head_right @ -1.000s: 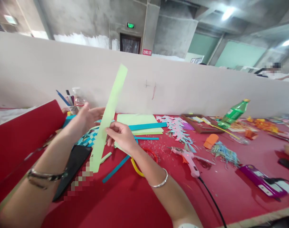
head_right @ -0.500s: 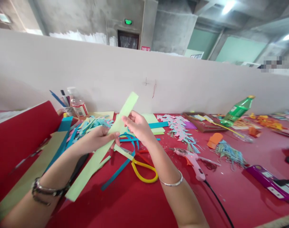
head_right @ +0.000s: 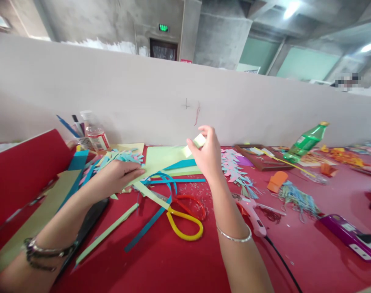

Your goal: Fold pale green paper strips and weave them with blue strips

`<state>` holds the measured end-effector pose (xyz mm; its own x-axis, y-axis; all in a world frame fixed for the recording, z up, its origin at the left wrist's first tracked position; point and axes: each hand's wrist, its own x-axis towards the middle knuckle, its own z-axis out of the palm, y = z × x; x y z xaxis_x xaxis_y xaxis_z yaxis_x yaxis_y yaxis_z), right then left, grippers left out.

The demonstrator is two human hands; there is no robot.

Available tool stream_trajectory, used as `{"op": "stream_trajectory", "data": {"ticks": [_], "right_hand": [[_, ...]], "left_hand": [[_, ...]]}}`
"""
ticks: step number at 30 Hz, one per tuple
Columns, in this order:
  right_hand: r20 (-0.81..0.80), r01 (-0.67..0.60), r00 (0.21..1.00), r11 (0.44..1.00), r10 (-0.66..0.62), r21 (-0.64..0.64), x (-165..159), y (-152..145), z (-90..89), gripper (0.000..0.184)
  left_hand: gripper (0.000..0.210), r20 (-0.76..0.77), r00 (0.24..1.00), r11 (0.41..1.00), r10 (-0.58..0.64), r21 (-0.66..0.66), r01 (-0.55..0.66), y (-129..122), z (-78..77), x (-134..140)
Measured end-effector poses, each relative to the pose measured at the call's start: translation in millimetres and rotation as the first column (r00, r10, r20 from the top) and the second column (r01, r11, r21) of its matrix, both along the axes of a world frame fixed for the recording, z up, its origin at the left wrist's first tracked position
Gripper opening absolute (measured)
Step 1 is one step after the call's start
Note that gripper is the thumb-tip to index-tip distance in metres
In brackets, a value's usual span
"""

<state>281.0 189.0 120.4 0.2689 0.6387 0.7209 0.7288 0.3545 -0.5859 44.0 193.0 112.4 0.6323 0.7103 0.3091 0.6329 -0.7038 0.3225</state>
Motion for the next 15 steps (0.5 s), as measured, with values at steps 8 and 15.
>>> {"op": "stream_trajectory", "data": {"ticks": [8,15], "right_hand": [[0.581,-0.379,0.586,0.825,0.565,-0.42,-46,-37,13.6,0.019],[0.439,-0.344,0.663,0.767,0.607,-0.541,-22,-30,15.2,0.021]], "left_hand": [[0.035,-0.094,0.993,0.998,-0.066,0.016,0.068,-6,-3.1,5],[0.033,-0.108,0.993,0.998,-0.052,-0.029,0.049,-5,2.4,-8]]}}
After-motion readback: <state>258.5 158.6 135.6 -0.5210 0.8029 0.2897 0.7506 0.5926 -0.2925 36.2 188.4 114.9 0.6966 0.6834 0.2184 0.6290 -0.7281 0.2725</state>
